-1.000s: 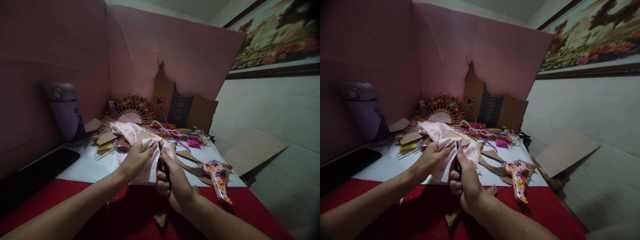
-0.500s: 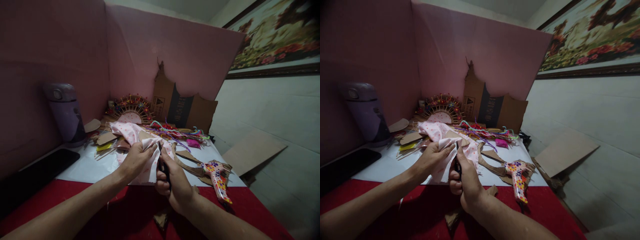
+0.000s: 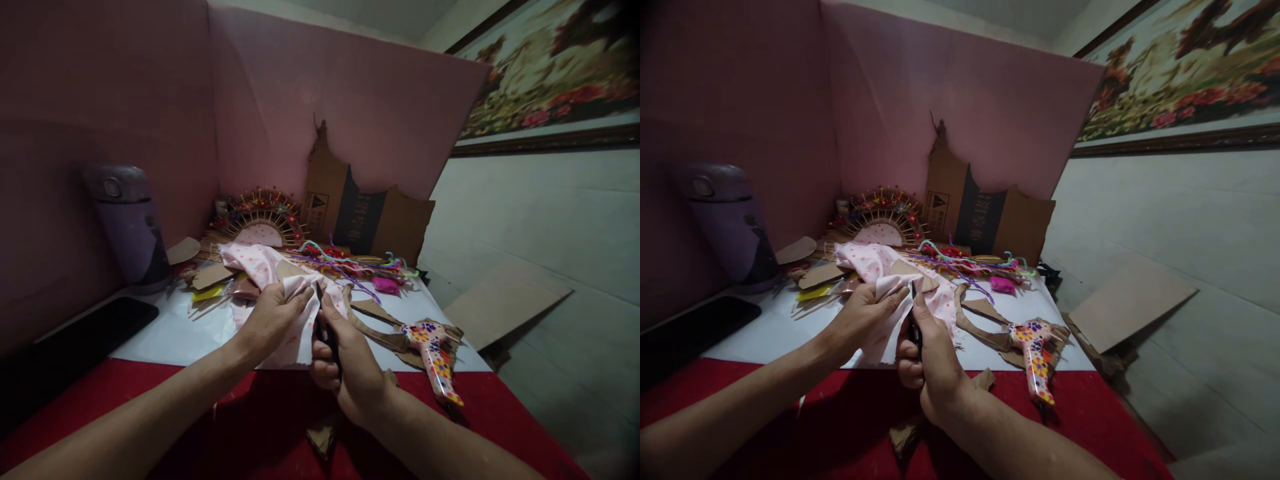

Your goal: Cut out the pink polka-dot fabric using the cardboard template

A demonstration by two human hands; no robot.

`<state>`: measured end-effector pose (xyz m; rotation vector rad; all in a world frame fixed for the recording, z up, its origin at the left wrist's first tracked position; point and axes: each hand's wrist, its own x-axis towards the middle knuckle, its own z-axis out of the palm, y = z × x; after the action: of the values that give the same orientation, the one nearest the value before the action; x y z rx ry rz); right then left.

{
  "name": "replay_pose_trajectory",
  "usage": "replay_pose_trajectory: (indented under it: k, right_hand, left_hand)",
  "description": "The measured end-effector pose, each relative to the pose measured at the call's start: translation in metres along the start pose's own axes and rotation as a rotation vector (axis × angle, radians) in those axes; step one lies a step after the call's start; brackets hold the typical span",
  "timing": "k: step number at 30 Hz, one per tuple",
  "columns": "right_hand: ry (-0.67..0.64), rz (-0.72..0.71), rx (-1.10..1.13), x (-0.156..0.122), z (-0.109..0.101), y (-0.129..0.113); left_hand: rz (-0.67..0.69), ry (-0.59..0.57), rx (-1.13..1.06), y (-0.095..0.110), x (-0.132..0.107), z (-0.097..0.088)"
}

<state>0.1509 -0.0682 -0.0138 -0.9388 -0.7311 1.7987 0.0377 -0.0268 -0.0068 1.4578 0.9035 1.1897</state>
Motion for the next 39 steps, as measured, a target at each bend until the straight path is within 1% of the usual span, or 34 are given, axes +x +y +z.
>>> replay_pose_trajectory:
  k: [8,20,25,31,36,39]
  right_hand:
    - [-0.007,-0.002,-0.005,-0.0001,-0.0015,0.0003]
    - [-0.005,0.01,0.006,-0.0004,-0.0021,0.0005]
    - [-0.018,0.013,0.006,0.0012,-0.0034,0.0011]
    - [0.013,0.022,0.009,-0.0008,-0.0004,-0.0005]
    - [-0.005,0.019,0.011,0.0,-0.0015,0.0002]
    - [0.008,0.014,0.01,0.0006,-0.002,0.0005]
  left_hand:
    - [-0.004,0.013,0.017,0.0008,0.0,0.0006]
    - [0.022,-0.018,0.001,0.0019,0.0005,0.0006]
    - [0.024,-0.021,0.027,-0.0001,0.0015,-0.0003]
    - [0.016,-0.008,0.047,-0.0001,0.0016,-0.0001]
    - [0.016,-0.019,0.041,-0.0011,0.002,-0.0006]
    - [0.028,-0.029,0.022,-0.0018,0.0027,-0.0003]
